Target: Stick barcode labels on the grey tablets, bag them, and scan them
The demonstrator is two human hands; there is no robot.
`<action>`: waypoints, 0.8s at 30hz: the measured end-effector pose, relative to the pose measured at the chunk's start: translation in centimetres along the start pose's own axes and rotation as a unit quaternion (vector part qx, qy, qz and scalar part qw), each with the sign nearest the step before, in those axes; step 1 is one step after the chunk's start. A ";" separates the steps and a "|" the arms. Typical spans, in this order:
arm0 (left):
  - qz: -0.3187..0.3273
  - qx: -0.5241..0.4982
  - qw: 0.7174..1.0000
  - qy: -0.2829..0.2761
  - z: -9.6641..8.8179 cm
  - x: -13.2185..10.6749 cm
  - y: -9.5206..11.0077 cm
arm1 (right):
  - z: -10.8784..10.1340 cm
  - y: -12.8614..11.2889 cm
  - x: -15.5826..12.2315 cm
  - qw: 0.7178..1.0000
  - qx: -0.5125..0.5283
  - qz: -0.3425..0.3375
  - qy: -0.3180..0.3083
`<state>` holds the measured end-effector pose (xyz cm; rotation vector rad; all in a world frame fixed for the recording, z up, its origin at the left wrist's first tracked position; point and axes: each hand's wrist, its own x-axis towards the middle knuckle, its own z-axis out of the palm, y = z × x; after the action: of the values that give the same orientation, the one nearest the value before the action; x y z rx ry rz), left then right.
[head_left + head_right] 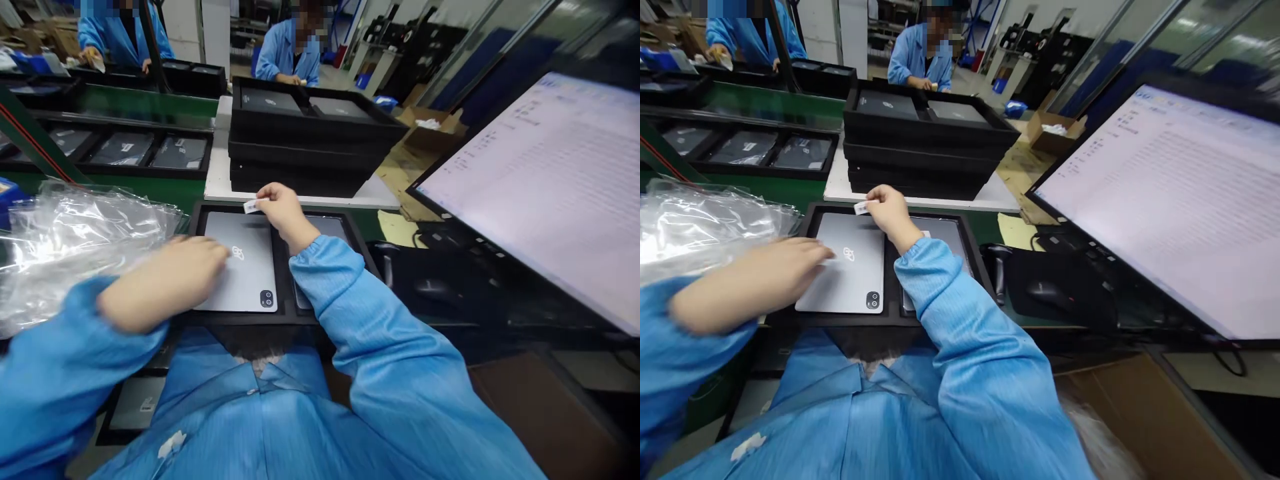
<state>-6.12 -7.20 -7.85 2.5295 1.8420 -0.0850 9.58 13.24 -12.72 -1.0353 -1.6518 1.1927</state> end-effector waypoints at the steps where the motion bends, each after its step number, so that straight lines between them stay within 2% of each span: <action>1: 0.080 -0.024 0.996 -0.018 0.1 2.4 1.0 | -1.2 -0.3 0.3 0.999 -0.014 -0.026 0.030; 3: 0.185 -0.058 0.981 -0.019 1.2 6.7 2.5 | -3.7 -0.8 0.0 0.996 -0.038 -0.055 0.063; 6: 0.217 -0.098 0.971 0.009 3.3 10.7 3.2 | -6.8 -0.5 -2.6 0.995 -0.087 -0.024 0.052; 8: 0.213 -0.121 0.969 0.030 4.3 11.5 2.8 | -8.0 0.3 -5.1 0.989 -0.140 0.017 0.051; 11: 0.217 -0.124 0.967 0.054 4.5 11.6 1.9 | -8.6 0.8 -7.9 0.976 -0.201 0.065 0.056; 13: 0.229 -0.119 0.964 0.070 4.1 11.6 1.4 | -8.2 0.3 -8.6 0.977 -0.185 0.092 0.045; 16: 0.238 -0.110 0.958 0.118 3.0 11.4 0.6 | -6.2 -0.7 -8.1 0.987 -0.085 0.135 0.025; 18: 0.223 -0.116 0.951 0.182 2.1 10.8 -0.2 | -4.0 -1.1 -7.4 0.986 -0.012 0.164 0.015; 20: 0.188 -0.144 0.932 0.274 1.2 9.7 -1.0 | -1.5 -1.2 -6.6 0.982 0.026 0.189 0.002; 22: 0.155 -0.180 0.906 0.350 0.4 8.6 -1.8 | 0.7 -1.4 -5.9 0.981 -0.009 0.194 -0.021; 24: 0.147 -0.206 0.886 0.388 0.0 8.0 -2.3 | 1.9 -1.8 -5.4 0.980 -0.107 0.162 -0.048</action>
<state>-5.89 1.09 -8.17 2.6414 1.3348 1.3366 9.28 7.32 -12.22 -1.4449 -1.7615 1.3100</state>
